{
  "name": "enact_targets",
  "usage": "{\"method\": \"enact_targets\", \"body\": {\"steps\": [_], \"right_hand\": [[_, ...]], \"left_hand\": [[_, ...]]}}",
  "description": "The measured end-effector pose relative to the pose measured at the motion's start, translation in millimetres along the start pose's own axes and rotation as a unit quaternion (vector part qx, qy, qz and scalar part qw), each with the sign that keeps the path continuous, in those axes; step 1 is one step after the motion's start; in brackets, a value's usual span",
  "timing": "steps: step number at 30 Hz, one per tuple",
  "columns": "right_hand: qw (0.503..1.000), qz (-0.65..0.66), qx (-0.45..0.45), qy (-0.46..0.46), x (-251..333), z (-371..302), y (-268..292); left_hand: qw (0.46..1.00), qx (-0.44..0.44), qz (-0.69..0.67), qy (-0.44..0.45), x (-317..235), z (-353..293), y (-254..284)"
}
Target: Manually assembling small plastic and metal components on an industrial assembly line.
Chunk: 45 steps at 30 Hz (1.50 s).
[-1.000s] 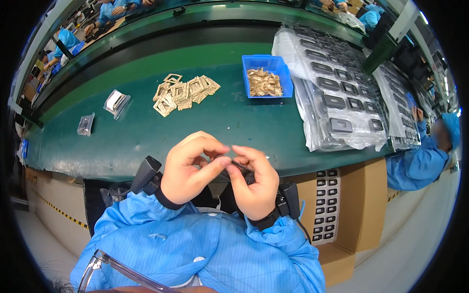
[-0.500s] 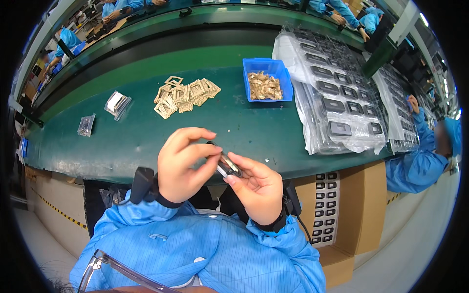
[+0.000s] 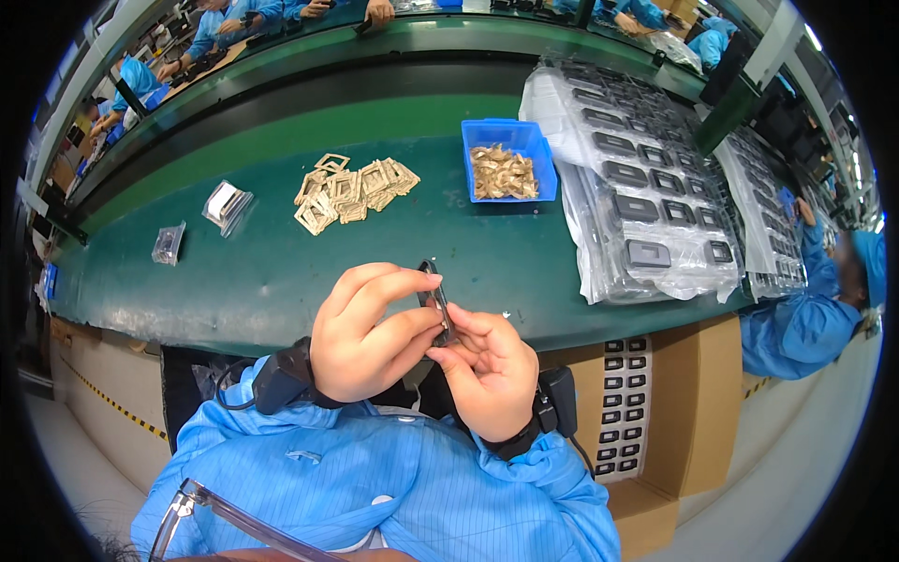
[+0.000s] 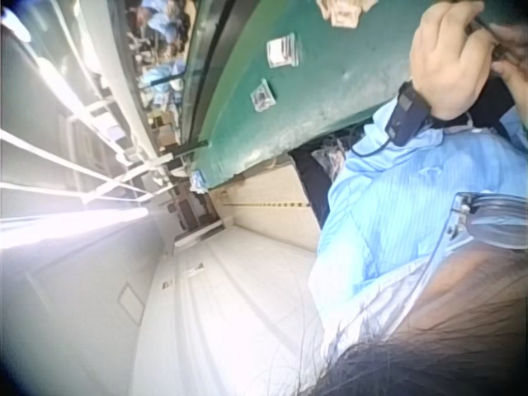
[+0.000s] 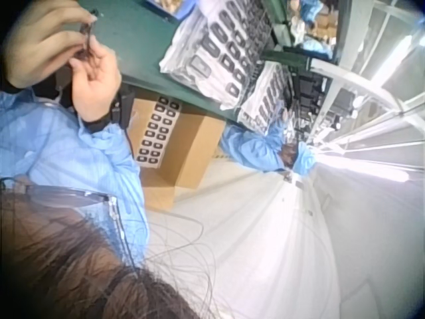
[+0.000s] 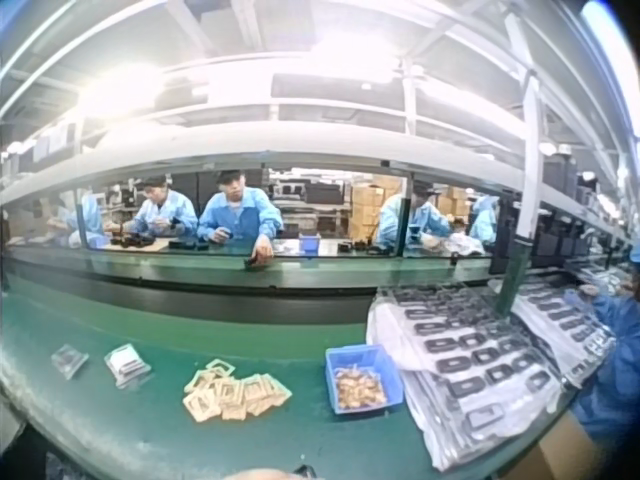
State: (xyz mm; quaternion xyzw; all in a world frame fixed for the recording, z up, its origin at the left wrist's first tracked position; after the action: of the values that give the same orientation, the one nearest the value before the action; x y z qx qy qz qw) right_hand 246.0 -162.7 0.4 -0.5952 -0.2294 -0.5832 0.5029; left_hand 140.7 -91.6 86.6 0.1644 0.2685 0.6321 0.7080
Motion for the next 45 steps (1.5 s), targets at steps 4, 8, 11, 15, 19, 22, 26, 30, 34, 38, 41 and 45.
{"method": "enact_targets", "body": {"steps": [4,8,11,15,19,22,26,30,34,38,41,45], "right_hand": [[0.99,-0.131,-0.041,0.039,4,-1,13],[0.916,-0.355,-0.088,0.164,30,-4,13],[0.9,-0.382,-0.117,0.173,31,-4,22],[0.941,-0.277,-0.152,0.123,16,0,51],[0.976,-0.156,-0.137,0.065,6,5,69],[0.989,-0.077,-0.123,0.004,0,10,81],[0.992,-0.003,-0.124,-0.031,-10,17,90],[0.991,0.036,-0.122,-0.047,-19,19,98],[0.983,0.017,-0.166,-0.07,-20,18,107],[0.981,0.023,-0.176,-0.077,-17,13,108],[0.986,0.034,-0.159,-0.042,-6,8,95],[0.99,0.014,-0.138,-0.025,4,6,73]], "left_hand": [[0.999,0.035,-0.026,0.007,0,8,-9],[0.997,0.051,-0.061,0.007,-1,13,-25],[0.997,0.047,-0.066,-0.02,-2,18,-41],[0.987,0.054,-0.149,0.008,10,30,-65],[0.971,0.065,-0.223,0.063,33,41,-79],[0.985,0.021,-0.142,0.099,76,57,-86],[0.993,0.038,0.035,0.102,140,78,-113],[0.986,0.085,0.095,0.104,166,77,-133],[0.992,0.061,0.068,0.093,147,78,-126],[0.927,0.173,-0.289,0.164,82,60,-131],[0.778,0.293,-0.46,0.312,46,25,-134],[0.778,0.234,-0.48,0.332,45,8,-115]]}}
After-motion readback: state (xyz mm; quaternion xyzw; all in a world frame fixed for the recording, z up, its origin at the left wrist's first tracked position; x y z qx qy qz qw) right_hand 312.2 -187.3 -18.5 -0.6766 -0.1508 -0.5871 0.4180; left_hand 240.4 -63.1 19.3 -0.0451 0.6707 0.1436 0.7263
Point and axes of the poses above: each hand's wrist, its own z-axis towards the middle knuckle, its own y-axis out of the back of the hand, x = y × z, the point moved 9 cm from there along z, towards the middle knuckle, and after that the axes turned 5 degrees about -y, right-handed, at the moved point
